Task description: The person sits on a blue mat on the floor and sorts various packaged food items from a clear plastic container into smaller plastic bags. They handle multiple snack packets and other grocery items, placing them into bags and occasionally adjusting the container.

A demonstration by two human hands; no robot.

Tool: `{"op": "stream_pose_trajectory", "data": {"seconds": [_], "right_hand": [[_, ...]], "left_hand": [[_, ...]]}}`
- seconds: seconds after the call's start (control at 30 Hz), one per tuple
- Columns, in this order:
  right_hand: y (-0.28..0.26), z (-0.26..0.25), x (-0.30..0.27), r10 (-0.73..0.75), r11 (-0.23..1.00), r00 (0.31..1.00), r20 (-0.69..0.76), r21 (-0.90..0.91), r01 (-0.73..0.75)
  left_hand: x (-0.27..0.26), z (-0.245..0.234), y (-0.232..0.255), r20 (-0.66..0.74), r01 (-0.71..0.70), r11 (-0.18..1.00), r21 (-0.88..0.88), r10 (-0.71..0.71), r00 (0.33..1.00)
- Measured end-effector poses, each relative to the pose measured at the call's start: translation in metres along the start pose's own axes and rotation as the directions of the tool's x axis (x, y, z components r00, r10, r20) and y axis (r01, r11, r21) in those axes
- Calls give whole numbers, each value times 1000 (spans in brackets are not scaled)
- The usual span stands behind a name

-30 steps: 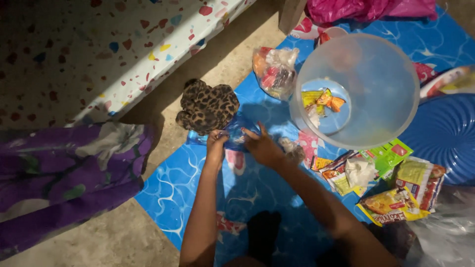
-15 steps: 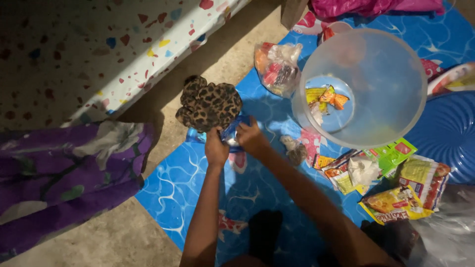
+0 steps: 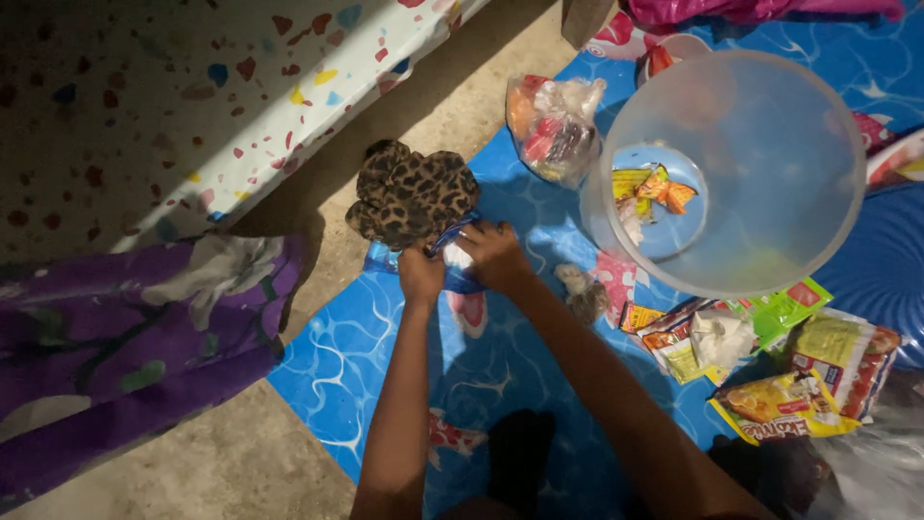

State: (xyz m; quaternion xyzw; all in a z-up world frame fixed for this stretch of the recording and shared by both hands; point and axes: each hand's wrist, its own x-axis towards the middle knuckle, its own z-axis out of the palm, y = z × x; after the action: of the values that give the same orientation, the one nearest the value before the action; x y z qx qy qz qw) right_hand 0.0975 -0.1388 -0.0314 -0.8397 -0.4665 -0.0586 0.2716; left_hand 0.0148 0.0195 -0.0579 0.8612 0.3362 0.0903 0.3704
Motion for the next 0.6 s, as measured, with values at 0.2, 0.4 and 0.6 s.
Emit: {"op": "stream_pose_trajectory", "data": {"seconds": [0.2,0.4,0.6], "right_hand": [[6,20,-4,58,995,998,21,75,-59],[16,45,-8,-12,1000,986,-164,-13,10],[11,33,-4,14,1000,989,-146,30,-9]], "left_hand": [[-10,-9,12,112,16,999,31,-20,994],[-20,-6,14,93,12,999,38,-16,996],[-16,-1,-3,28,-55,998,-25,56,998]]}}
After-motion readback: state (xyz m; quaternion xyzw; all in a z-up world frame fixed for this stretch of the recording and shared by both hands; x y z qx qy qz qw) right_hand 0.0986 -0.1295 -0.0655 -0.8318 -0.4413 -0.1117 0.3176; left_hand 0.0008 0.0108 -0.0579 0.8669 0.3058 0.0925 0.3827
